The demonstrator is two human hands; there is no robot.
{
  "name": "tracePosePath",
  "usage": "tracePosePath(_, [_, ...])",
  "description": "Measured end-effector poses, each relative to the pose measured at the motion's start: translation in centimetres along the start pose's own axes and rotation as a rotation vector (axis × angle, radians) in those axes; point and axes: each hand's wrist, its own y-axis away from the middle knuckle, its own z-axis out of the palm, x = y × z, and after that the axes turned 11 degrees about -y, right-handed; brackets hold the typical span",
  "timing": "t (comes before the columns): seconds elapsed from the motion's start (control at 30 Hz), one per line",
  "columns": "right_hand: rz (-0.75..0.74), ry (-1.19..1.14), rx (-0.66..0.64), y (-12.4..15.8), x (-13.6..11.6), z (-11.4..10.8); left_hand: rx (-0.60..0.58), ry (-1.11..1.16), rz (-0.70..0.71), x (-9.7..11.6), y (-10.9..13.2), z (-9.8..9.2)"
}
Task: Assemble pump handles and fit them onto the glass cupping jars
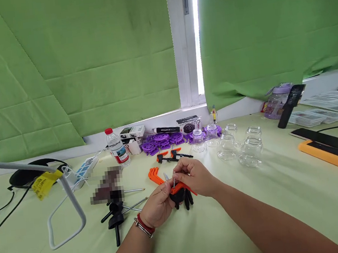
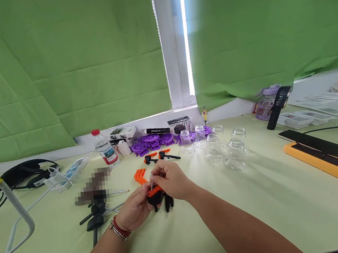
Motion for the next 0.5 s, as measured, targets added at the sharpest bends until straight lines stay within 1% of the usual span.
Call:
tracePosePath(0.07, [0.0,-0.003,-0.016,-0.1,0.17,-0.05,-0.007,0.005,-0.009,-0.06,-0.01,-0.06])
tracePosePath(0.17, [-0.049,0.047,-0.042,-0.08,0.38,-0.12,-0.013,0.0,-0.015,-0.14,-0.08,-0.06])
tracePosePath(0.3, [-0.045,0.15,-0.159,0.2,0.29,0.03,-0.003,0.007,0.007,0.07,-0.14,0.08])
tracePosePath(0.33, [-0.075,0.208,-0.188,0.25,0.17,0.09,0.003,0.011,0.011,0.18,-0.15,0.11])
tracePosePath(0.43, [-0.237,0.373,-0.263,0.24,-0.26,0.16,0.035,0.023,0.03,0.48,-0.17,0.12])
tracePosePath(0.5, [-0.305,0.414,-0.316,0.09,-0.47,0.0,0.065,0.026,0.047,0.67,-0.21,0.01])
